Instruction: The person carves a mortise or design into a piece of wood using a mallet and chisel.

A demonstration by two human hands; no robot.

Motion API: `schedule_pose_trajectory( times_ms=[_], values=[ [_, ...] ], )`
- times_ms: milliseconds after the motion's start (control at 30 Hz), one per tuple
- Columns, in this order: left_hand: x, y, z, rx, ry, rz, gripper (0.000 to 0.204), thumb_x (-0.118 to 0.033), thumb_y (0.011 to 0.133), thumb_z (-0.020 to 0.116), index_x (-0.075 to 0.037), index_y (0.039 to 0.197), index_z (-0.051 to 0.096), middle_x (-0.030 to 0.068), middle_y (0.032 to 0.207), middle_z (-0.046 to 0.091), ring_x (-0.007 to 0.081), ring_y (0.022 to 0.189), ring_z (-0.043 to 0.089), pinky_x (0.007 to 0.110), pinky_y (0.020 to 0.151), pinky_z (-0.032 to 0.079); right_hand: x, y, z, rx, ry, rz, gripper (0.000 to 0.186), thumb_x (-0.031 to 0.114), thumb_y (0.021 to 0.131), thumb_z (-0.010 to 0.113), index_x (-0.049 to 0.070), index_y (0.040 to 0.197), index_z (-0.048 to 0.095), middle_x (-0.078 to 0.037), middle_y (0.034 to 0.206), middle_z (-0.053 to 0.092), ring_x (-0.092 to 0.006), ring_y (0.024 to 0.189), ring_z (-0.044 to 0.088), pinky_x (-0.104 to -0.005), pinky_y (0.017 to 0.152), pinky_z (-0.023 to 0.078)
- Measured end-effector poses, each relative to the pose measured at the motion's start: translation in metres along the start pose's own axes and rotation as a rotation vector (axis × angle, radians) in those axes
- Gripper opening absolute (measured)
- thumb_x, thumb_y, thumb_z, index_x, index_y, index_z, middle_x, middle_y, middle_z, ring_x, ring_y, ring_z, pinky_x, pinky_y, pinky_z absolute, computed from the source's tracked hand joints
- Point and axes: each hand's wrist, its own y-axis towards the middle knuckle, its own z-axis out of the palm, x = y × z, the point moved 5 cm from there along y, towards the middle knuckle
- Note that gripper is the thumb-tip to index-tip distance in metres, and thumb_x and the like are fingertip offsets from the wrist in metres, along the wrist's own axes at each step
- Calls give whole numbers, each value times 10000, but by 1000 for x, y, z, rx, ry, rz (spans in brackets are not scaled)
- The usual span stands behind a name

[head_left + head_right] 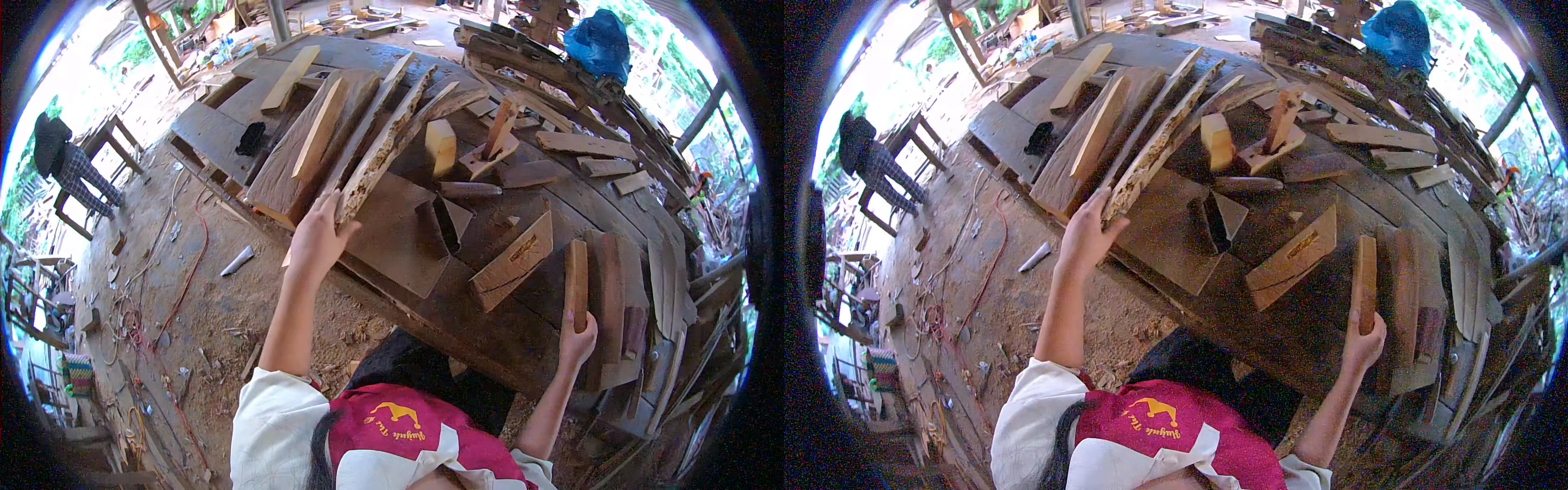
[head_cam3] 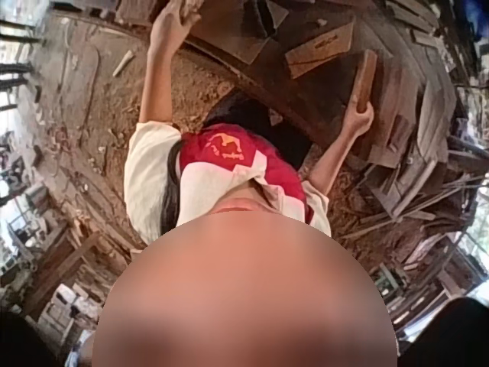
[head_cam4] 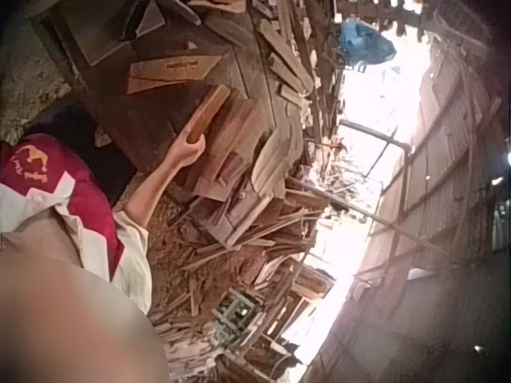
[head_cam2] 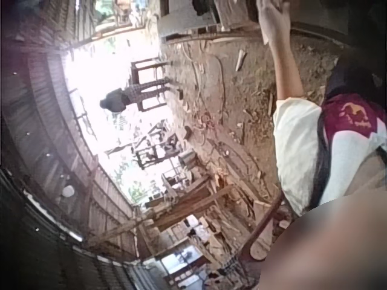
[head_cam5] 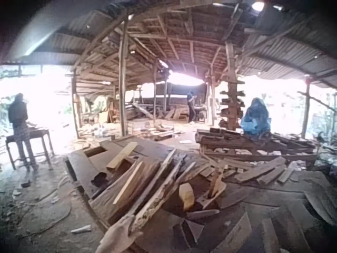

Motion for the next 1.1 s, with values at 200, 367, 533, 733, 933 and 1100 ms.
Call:
schedule_pose_trajectory(
  times_ms=[200,367,533,733,933,1100],
  values=[
    [13,-1,4,-192,-179,-23,327,-224,809,629,10,1033,587,142,914,653,270,850,629,318,754,463,-5,0,1,-6,-10,19,579,505,781,602,9,1075,544,-140,1061,554,-298,993,542,-395,839,435],
    [22,0,-10,-344,-285,-58,305,-256,826,591,24,942,624,156,778,644,191,759,625,309,672,463,6,-3,-4,-30,17,46,459,417,804,609,47,1072,562,-124,1037,574,-285,978,552,-394,836,430],
    [51,1,-10,-417,-1173,-341,340,-216,827,574,66,1017,590,128,969,623,228,843,630,303,793,463,2,-2,-3,-30,21,49,452,386,789,632,38,1069,559,-124,1042,573,-289,984,554,-391,837,436],
    [88,-8,3,-382,-1445,-395,406,-172,842,558,139,1095,494,201,1063,575,313,920,615,377,836,505,10,-3,-9,-26,42,67,463,372,774,648,17,1056,554,-134,1040,568,-295,968,561,-382,824,446],
    [99,-12,11,-354,-1516,-435,428,-210,851,558,142,1088,498,217,1053,583,313,913,619,373,830,503,1,-2,-4,-41,25,62,465,366,769,652,14,1055,554,-136,1042,568,-296,963,564,-382,815,452],
    [103,-14,11,-355,-1511,-431,434,-214,869,524,152,1099,480,252,1043,579,327,942,610,380,821,507,10,-4,-10,-30,34,86,472,369,764,659,17,1060,554,-134,1047,570,-299,964,564,-387,815,454]
  ],
)
